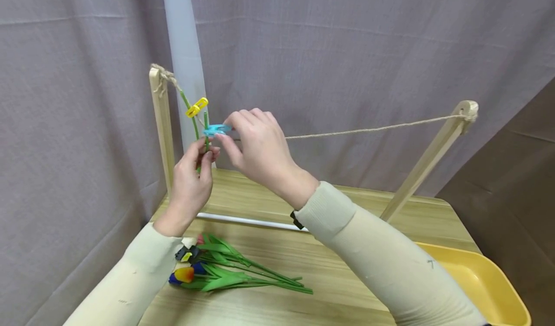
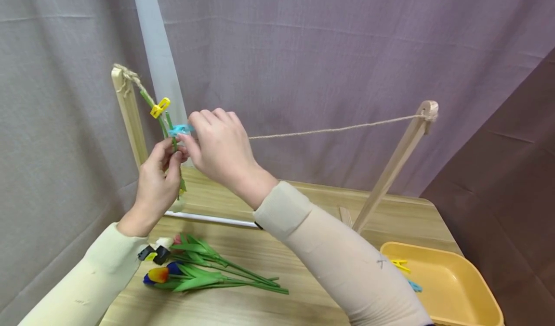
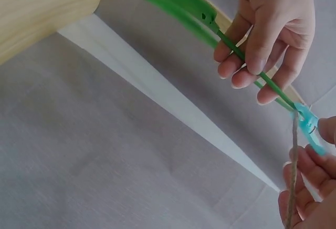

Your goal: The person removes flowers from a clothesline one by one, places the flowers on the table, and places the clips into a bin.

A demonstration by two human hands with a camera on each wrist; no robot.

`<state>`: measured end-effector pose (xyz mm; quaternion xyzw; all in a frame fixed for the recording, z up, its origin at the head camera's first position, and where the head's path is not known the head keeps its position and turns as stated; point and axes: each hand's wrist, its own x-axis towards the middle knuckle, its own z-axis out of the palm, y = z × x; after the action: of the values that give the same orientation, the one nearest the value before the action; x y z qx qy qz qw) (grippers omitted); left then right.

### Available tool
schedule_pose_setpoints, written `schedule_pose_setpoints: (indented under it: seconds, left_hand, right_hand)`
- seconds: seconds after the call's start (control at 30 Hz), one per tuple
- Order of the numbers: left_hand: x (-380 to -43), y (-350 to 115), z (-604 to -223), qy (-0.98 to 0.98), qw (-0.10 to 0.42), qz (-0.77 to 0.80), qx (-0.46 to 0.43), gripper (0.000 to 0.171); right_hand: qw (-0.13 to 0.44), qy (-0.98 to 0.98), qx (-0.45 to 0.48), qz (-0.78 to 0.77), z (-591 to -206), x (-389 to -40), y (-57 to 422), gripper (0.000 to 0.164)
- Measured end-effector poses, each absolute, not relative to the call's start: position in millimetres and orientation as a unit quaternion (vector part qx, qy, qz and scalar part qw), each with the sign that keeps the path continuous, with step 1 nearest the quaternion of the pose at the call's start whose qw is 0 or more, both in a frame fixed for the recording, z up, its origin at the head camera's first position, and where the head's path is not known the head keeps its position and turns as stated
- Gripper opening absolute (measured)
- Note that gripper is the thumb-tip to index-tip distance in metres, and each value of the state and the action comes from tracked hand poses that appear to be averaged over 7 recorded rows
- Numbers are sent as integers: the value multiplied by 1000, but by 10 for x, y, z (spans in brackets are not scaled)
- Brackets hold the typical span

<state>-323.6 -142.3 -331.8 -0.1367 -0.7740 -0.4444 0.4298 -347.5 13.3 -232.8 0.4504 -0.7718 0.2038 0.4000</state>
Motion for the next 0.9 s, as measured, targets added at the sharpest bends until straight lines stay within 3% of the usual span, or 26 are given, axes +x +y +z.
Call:
schedule_pose_setpoints:
  seconds: [0.47,0.9]
  left_hand:
    - [-3152,-1409,-3396,-779,408,-448,-159,31]
    - [-2966,-1346,-3602,-831,354,-387,-185,34]
  right_hand:
    - [437,-735,452,256,-2287,-3405,412,11]
    - [389,-764,448,254,-2709,-3326,1122,20]
